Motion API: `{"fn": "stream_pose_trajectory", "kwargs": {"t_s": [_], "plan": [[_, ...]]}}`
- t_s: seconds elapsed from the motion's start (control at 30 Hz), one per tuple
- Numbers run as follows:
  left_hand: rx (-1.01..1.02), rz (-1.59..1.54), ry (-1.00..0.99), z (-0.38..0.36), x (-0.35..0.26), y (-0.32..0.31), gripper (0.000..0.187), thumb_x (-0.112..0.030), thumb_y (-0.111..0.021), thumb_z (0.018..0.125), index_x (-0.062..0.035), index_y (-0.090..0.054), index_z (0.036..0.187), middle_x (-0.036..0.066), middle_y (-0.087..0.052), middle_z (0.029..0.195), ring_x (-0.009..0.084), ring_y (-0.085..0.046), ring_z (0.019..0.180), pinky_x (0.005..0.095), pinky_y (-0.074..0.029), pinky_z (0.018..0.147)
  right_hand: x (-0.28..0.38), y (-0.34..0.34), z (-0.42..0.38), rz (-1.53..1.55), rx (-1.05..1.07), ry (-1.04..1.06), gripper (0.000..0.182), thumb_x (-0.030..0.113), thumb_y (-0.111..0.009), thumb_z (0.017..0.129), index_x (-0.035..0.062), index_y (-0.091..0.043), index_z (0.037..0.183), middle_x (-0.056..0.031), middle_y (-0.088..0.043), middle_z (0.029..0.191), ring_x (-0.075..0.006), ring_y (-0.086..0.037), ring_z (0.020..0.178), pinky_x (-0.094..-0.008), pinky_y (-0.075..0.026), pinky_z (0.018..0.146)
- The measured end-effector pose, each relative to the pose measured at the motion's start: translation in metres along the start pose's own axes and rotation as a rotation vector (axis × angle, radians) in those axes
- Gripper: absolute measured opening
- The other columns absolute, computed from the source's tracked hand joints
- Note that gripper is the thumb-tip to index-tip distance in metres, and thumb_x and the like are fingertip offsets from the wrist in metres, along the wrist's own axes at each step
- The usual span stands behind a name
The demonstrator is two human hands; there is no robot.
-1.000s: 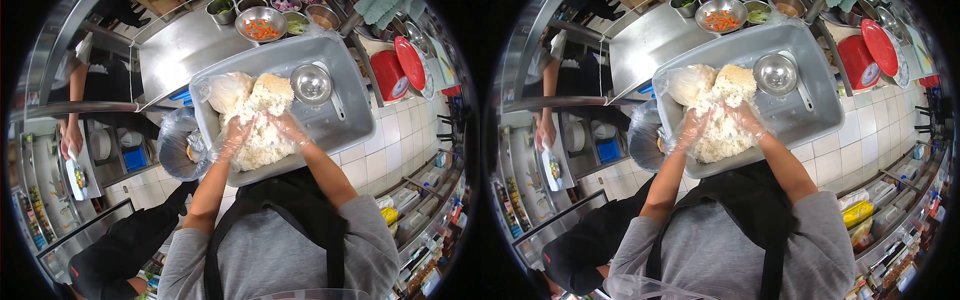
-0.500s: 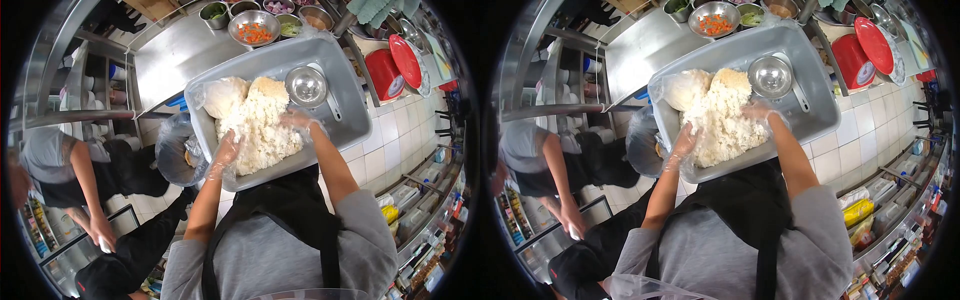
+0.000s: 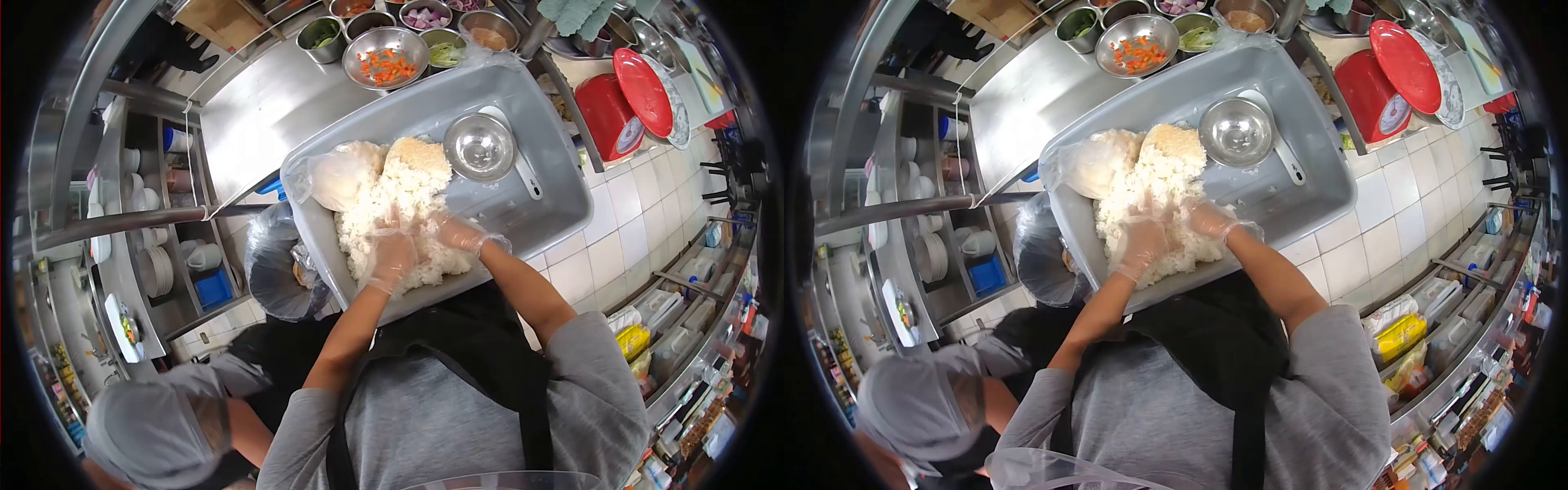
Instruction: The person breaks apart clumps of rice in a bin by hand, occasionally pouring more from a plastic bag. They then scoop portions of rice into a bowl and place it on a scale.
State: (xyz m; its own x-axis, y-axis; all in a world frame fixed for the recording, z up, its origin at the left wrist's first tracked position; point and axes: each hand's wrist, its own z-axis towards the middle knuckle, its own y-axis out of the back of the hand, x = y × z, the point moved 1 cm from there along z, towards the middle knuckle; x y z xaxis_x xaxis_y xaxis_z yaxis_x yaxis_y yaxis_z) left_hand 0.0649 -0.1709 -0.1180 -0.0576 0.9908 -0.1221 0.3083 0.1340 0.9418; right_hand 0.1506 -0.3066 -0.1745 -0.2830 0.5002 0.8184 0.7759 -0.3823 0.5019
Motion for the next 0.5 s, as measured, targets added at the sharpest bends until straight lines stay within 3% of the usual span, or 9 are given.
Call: {"fn": "stream_pose_trajectory", "kwargs": {"t_s": [0.07,0.13,0.17,0.23,0.27,0.37,0.43,0.47,0.5], "plan": [[-0.046,0.029,0.061,-0.003,-0.001,0.000,0.065,-0.042,-0.060,0.069,-0.0176,-0.039,0.126,0.018,-0.050,0.115,0.0287,-0.040,0.117,0.0570,-0.033,0.086,0.002,0.010,0.000,-0.012,-0.055,-0.017,0.041,0.029,-0.057,0.075,-0.0021,-0.053,0.101,-0.0228,-0.055,0.099,-0.0353,-0.051,0.095,-0.0397,-0.039,0.082],[0.170,-0.173,0.075,-0.007,0.012,-0.011,0.069,-0.037,-0.065,0.068,-0.0234,-0.035,0.128,0.015,-0.054,0.110,0.0305,-0.055,0.093,0.0421,-0.043,0.076,0.005,0.018,-0.003,-0.072,-0.005,-0.033,0.043,0.024,-0.054,0.080,-0.0012,-0.045,0.114,-0.0218,-0.050,0.112,-0.0323,-0.047,0.104,-0.0354,-0.036,0.089],[0.175,-0.172,0.078,-0.008,0.023,-0.026,0.069,-0.037,-0.065,0.068,-0.0234,-0.035,0.128,0.015,-0.054,0.110,0.0305,-0.055,0.093,0.0421,-0.043,0.076,0.005,0.017,0.000,-0.068,-0.002,-0.034,0.043,0.024,-0.054,0.080,-0.0012,-0.045,0.114,-0.0218,-0.050,0.112,-0.0323,-0.047,0.104,-0.0354,-0.036,0.089],[-0.032,-0.306,0.018,-0.010,0.042,-0.051,0.053,-0.034,-0.063,0.070,-0.0183,-0.047,0.119,0.016,-0.060,0.091,0.0309,-0.058,0.081,0.0377,-0.045,0.070,0.006,0.014,0.005,0.008,-0.042,-0.185,0.049,0.034,-0.055,0.079,-0.0029,-0.048,0.111,-0.0222,-0.053,0.107,-0.0320,-0.050,0.101,-0.0359,-0.038,0.088],[-0.032,-0.304,0.018,-0.013,0.042,-0.031,0.053,-0.034,-0.063,0.070,-0.0183,-0.047,0.119,0.016,-0.060,0.091,0.0309,-0.058,0.081,0.0377,-0.045,0.070,0.023,0.020,0.004,0.010,-0.041,-0.184,0.049,0.034,-0.055,0.079,-0.0029,-0.048,0.111,-0.0222,-0.053,0.107,-0.0320,-0.050,0.101,-0.0359,-0.038,0.088],[-0.156,-0.753,0.109,-0.020,0.050,0.002,0.039,-0.035,-0.057,0.074,-0.0036,-0.058,0.098,0.023,-0.059,0.074,0.0347,-0.058,0.071,0.0393,-0.046,0.065,0.049,0.031,0.000,-0.077,-0.050,-0.382,0.057,0.043,-0.056,0.077,-0.0039,-0.049,0.108,-0.0226,-0.055,0.102,-0.0328,-0.051,0.098,-0.0359,-0.039,0.086],[-0.296,-0.516,0.255,-0.027,0.059,-0.006,0.039,-0.030,-0.058,0.075,0.0034,-0.056,0.095,0.023,-0.059,0.070,0.0372,-0.057,0.068,0.0398,-0.046,0.066,0.040,0.022,0.002,-0.074,0.123,-0.183,0.065,0.050,-0.057,0.074,-0.0043,-0.049,0.109,-0.0230,-0.054,0.104,-0.0339,-0.051,0.099,-0.0351,-0.039,0.086],[-0.295,-0.520,0.252,-0.031,0.059,-0.001,0.039,-0.030,-0.058,0.075,0.0034,-0.056,0.095,0.023,-0.059,0.070,0.0372,-0.057,0.068,0.0398,-0.046,0.066,0.034,0.014,-0.007,-0.077,-0.023,0.020,0.055,0.039,-0.058,0.076,-0.0032,-0.049,0.109,-0.0229,-0.055,0.101,-0.0348,-0.051,0.096,-0.0360,-0.040,0.085],[-0.262,-0.543,0.267,-0.036,0.057,0.005,0.040,-0.026,-0.059,0.075,0.0058,-0.053,0.099,0.025,-0.058,0.077,0.0378,-0.057,0.074,0.0391,-0.045,0.069,0.024,0.010,-0.007,-0.081,-0.026,0.016,0.055,0.039,-0.058,0.076,-0.0032,-0.049,0.109,-0.0229,-0.055,0.101,-0.0348,-0.051,0.096,-0.0360,-0.040,0.085]]}}
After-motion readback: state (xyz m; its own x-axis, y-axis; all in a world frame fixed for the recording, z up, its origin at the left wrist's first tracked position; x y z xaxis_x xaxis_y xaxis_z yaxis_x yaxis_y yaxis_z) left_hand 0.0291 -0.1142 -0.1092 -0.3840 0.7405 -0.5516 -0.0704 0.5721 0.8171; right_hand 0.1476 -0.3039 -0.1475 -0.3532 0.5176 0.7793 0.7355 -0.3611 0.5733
